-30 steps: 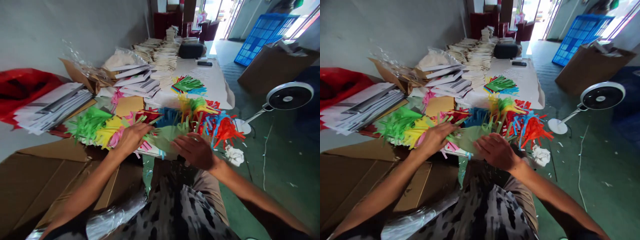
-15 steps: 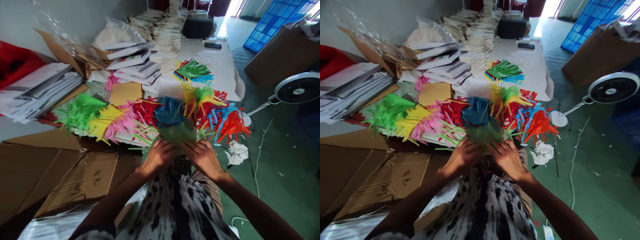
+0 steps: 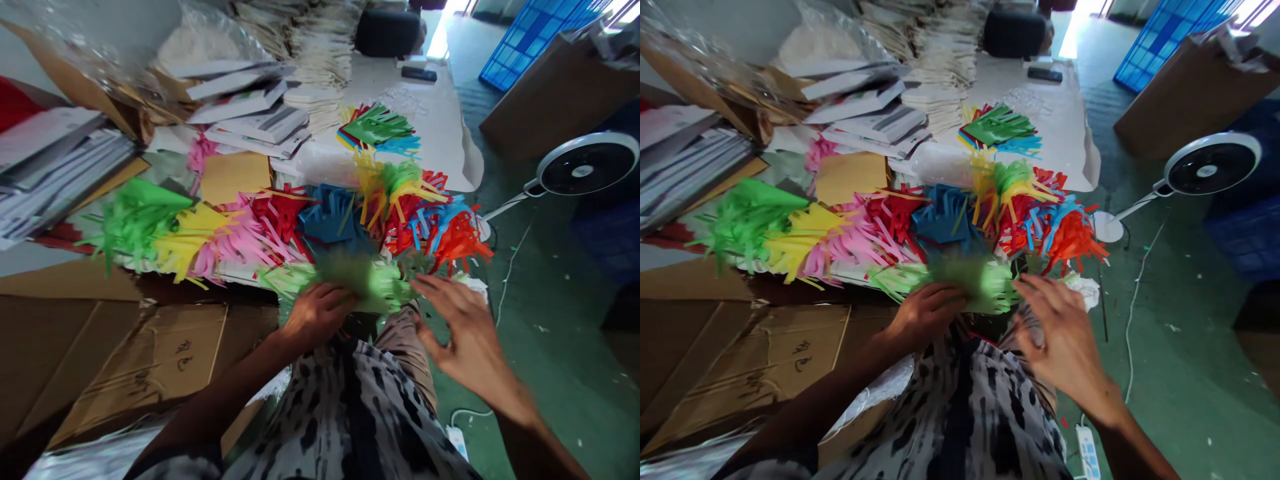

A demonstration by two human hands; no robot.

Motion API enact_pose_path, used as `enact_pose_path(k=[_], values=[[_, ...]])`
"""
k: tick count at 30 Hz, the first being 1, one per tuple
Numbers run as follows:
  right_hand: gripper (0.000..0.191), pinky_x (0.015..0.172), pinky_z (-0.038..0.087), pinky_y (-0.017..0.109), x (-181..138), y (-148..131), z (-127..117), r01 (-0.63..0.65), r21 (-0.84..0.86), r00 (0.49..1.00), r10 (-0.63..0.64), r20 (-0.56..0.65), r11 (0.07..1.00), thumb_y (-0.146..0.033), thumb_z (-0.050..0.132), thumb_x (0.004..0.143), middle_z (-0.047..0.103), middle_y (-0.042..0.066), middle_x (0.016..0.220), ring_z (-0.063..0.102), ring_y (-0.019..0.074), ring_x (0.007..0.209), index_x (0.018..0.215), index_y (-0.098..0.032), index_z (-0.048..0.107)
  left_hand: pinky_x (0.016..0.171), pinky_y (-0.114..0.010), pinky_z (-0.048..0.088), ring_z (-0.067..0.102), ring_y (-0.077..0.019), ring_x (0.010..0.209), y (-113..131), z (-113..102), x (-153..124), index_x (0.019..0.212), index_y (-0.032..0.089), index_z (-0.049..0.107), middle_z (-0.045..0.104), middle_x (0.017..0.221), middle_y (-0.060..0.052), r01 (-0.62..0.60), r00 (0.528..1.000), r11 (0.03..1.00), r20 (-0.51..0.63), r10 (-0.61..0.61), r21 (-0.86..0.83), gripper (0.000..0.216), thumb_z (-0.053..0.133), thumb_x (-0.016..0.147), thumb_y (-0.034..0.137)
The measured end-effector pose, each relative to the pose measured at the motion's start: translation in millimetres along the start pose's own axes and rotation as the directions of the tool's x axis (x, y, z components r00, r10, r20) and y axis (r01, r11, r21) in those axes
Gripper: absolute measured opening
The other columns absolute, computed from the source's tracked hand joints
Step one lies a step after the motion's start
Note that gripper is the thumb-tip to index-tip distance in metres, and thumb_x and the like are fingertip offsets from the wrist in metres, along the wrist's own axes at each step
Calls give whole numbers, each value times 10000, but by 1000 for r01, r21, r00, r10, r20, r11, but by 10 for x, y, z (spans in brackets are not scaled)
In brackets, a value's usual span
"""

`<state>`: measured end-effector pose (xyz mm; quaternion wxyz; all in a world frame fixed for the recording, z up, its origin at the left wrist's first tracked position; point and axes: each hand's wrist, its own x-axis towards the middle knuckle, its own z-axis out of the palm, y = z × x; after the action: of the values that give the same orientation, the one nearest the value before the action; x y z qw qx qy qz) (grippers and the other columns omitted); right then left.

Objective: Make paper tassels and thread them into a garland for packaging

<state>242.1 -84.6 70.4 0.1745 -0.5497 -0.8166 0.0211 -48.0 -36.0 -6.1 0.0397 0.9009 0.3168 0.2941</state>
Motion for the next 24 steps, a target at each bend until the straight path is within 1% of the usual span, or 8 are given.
enact_pose_path(k=[2, 4, 7, 9, 13, 15, 17, 24], values=[[491, 1105, 429, 518, 73, -132, 123, 145, 92, 986, -152, 73, 985, -320, 613, 1004, 631, 129, 1508, 569, 338, 1363, 1480, -198, 588, 891, -386, 610, 748, -237, 1108, 0, -28, 11, 1156, 213, 749, 817, 1144, -60, 17, 1000, 999, 11, -17, -50, 191, 664, 992, 167], [415, 1073, 443, 493, 164, -193, 306, 186, 108, 975, -197, 103, 977, -296, 627, 1017, 678, 125, 1440, 594, 333, 1310, 1421, -205, 639, 876, -369, 606, 748, -224, 1066, -7, -62, 29, 1162, 204, 747, 822, 1117, -64, 41, 999, 994, 15, -39, -101, 191, 637, 1011, 165], [221, 942, 471, 418, 290, -126, 529, 130, 161, 981, -151, 123, 978, -276, 559, 1072, 775, 89, 1170, 665, 276, 1085, 1176, -226, 747, 839, -350, 582, 735, -207, 958, -28, -124, 54, 1137, 189, 750, 823, 1044, -66, 114, 993, 979, 37, -109, -172, 166, 621, 1033, 197], [248, 900, 467, 382, 356, -44, 588, 70, 221, 983, -105, 151, 973, -295, 524, 1092, 773, 73, 1029, 672, 245, 987, 1051, -224, 758, 839, -356, 551, 713, -208, 919, -43, -170, 72, 1079, 191, 755, 814, 973, -54, 204, 979, 960, 66, -195, -192, 142, 623, 1040, 230], [284, 807, 454, 330, 478, 22, 598, -111, 280, 978, 54, 202, 954, -374, 550, 1081, 759, 52, 899, 687, 221, 868, 945, -226, 750, 797, -363, 472, 642, -218, 859, -63, -236, 117, 910, 209, 737, 764, 844, -18, 450, 892, 884, 101, -440, -126, 172, 645, 1030, 292], [319, 708, 418, 319, 548, 1, 609, -212, 240, 959, 154, 239, 948, -415, 561, 1064, 750, 43, 810, 677, 212, 751, 883, -225, 740, 781, -363, 438, 618, -222, 849, -74, -239, 142, 866, 212, 725, 738, 811, -17, 530, 846, 847, 91, -525, -47, 212, 649, 1026, 328], [336, 648, 375, 323, 618, -41, 626, -276, 144, 935, 231, 268, 950, -427, 552, 1052, 741, 43, 745, 667, 216, 677, 856, -225, 736, 781, -366, 422, 615, -229, 858, -96, -227, 166, 847, 212, 717, 726, 797, -20, 559, 826, 829, 71, -560, 26, 222, 660, 1014, 348], [267, 644, 370, 334, 710, -189, 666, -252, -121, 935, 274, 227, 960, -378, 538, 1033, 804, 81, 861, 737, 252, 768, 1013, -228, 758, 665, -357, 386, 602, -240, 770, -208, -208, 260, 715, 219, 643, 684, 697, -31, 523, 838, 832, 66, -541, 183, 306, 701, 964, 387]])
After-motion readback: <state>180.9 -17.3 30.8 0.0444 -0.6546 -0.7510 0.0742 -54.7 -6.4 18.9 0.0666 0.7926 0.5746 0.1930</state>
